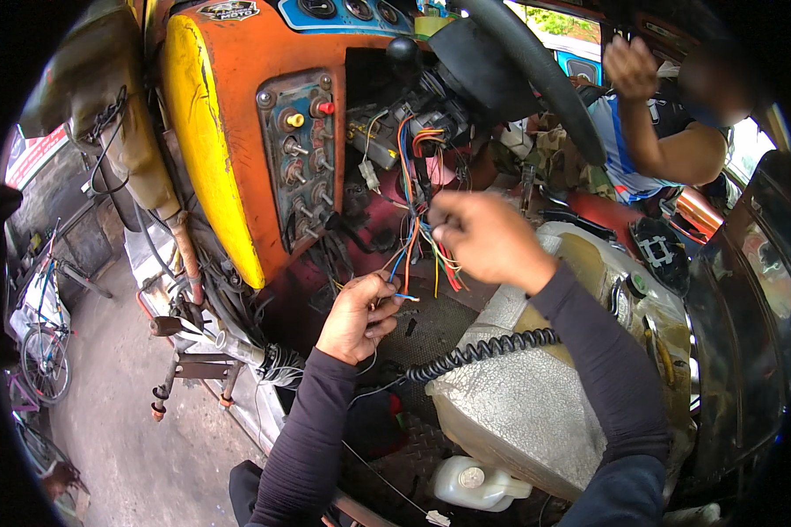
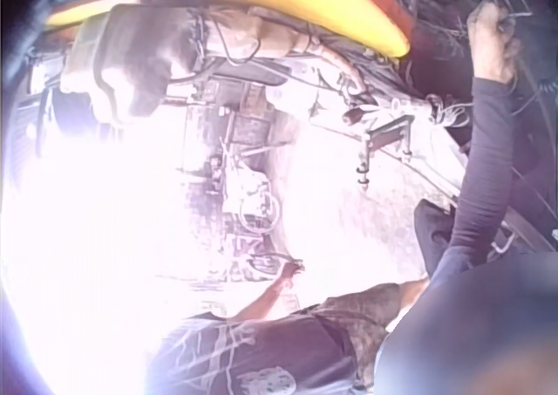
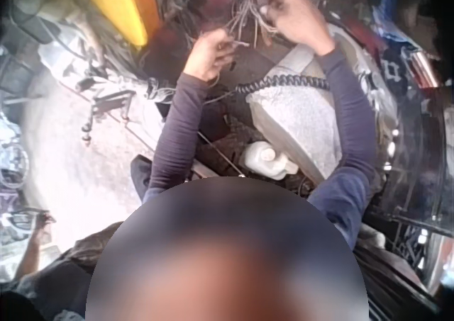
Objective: The person works on a tangle of multicolored wires inside the dashboard of a three-wheeled vehicle. They repeatedly strip, twist, and connect individual wires by hand, occasionally using a small flashlight to illuminate the workspace. The task involves troubleshooting and repairing the vehicle's electrical system.
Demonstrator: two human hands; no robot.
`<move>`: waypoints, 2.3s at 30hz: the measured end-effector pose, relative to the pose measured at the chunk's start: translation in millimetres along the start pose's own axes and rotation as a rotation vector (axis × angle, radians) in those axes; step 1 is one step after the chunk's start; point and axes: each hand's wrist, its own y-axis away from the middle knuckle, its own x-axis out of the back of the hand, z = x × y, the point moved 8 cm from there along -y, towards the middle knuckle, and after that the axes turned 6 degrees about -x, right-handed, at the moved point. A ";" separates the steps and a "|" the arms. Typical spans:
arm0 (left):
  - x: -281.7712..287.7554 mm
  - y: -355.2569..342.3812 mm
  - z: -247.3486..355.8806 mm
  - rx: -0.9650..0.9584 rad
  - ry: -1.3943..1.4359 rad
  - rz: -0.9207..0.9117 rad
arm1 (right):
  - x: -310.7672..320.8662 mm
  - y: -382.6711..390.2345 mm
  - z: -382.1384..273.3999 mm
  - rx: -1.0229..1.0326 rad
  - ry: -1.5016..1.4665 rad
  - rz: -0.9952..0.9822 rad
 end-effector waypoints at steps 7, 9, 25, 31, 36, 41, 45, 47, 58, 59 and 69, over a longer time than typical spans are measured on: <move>7.6 -0.3 -2.2 0.046 0.152 0.013 | 1.1 9.6 49.3 -0.141 -0.544 -0.489; 8.1 -0.9 -2.6 0.064 0.209 0.007 | -2.4 7.2 57.3 -0.100 -0.645 -0.471; 14.0 1.4 5.8 -0.013 0.132 0.074 | 20.6 12.6 34.7 -0.043 -0.210 -0.211; 12.5 1.7 6.1 -0.022 0.123 0.075 | 60.4 36.8 -13.0 -0.037 0.032 -0.369; 11.0 4.2 8.4 -0.018 0.099 0.076 | 21.1 55.2 -15.0 -0.094 0.376 -0.509; 9.6 3.7 8.2 -0.015 0.095 0.084 | -20.2 56.2 -8.2 -0.135 -0.137 -0.132; 12.0 2.4 7.8 -0.007 0.072 0.071 | -39.3 56.6 -16.2 0.051 -0.207 -0.085; 11.4 2.3 8.2 -0.007 0.079 0.048 | -45.1 56.0 -22.4 0.148 -0.186 -0.067; 14.2 4.0 5.6 0.031 0.024 0.028 | -69.8 72.4 -32.3 0.206 -0.025 -0.152; 16.5 4.0 5.5 0.028 0.028 0.042 | -73.4 73.7 -33.7 0.228 0.026 -0.190; 32.6 3.4 15.2 -0.003 0.099 0.126 | -57.8 63.7 -18.7 0.129 -0.283 -0.638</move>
